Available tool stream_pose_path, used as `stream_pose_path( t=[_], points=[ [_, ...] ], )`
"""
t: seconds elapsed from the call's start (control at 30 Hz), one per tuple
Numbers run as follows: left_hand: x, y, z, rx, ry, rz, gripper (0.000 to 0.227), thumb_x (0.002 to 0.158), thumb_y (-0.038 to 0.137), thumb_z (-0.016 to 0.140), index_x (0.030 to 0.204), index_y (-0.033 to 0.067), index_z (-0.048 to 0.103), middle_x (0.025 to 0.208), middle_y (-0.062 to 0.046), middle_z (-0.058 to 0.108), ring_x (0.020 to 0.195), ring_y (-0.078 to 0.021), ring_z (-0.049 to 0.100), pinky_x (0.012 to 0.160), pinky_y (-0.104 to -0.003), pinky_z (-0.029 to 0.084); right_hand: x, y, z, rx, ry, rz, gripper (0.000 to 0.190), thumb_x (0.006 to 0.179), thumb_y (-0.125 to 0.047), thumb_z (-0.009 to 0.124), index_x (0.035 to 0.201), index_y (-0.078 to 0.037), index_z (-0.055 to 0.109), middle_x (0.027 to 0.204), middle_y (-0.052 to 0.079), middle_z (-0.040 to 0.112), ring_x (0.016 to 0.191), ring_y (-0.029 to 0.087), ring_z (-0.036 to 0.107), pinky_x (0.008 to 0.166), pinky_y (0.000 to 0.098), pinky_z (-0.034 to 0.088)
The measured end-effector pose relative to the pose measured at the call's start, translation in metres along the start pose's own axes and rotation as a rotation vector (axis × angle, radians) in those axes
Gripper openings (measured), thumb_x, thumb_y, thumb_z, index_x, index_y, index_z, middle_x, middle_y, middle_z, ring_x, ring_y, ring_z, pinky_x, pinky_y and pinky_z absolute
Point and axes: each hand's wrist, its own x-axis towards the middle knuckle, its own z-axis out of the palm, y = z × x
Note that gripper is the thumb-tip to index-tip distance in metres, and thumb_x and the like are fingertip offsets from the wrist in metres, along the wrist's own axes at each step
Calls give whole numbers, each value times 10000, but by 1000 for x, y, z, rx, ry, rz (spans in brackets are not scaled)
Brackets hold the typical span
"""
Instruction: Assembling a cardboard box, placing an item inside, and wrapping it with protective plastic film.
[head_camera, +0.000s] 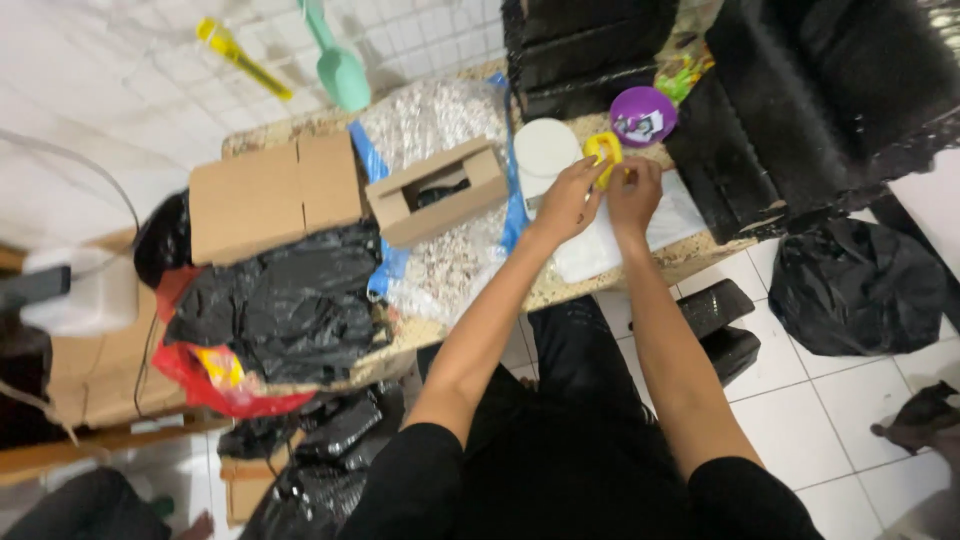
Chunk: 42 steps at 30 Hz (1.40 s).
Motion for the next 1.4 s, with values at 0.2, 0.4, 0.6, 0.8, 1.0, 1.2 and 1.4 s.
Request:
stream_pose_path(
  t=[0.2,0.4,0.6,0.8,1.0,1.2,1.4],
  points=[
    [45,-9,19,255,-124,-21,560,840,49,688,1395,69,621,1447,-241,564,1352,-473,531,1114,-531,491,8,-23,-6,76,-47,136,93,849,-3,727,897,-66,676,982,126,685,888,335,694,731,358,579],
    [62,-83,79,313,-61,-82,302,945,241,622,1233,246,714,1226,-22,701,1168,-284,664,959,-449,549,11,-27,-8,90,-78,228,105,861,-31,733,923,-111,704,1003,77,683,916,270,701,783,336,575],
    [64,-50,59,364,45,-149,188,907,300,694,1093,273,704,1089,21,706,1005,-266,722,960,-456,501,4,-13,-5,17,-63,245,51,875,-73,750,893,-94,708,993,59,667,883,267,705,793,336,579],
    [63,-48,57,400,63,-162,220,914,298,685,1127,276,738,1086,44,703,1010,-217,705,969,-412,449,1,1,1,-16,-130,356,70,859,-145,772,881,-132,707,1007,27,683,870,239,708,810,340,573],
    [64,-37,52,365,81,-177,215,902,268,702,1113,254,741,1054,19,705,989,-239,724,979,-412,438,7,32,0,196,-349,648,162,856,-251,809,929,-109,784,1089,59,691,1020,230,695,929,341,531],
    [66,-47,59,373,67,-207,249,898,297,707,1142,258,739,1076,27,698,1000,-227,724,989,-407,437,7,36,14,317,-376,804,152,860,-243,776,928,-107,788,1083,15,674,1017,145,647,953,336,495],
    [63,-41,47,382,48,-202,235,930,324,680,1137,241,752,1123,14,687,1004,-229,734,976,-424,435,8,28,8,432,-316,656,143,886,-182,815,864,-50,763,1044,71,641,1104,216,645,1045,359,460]
  ],
)
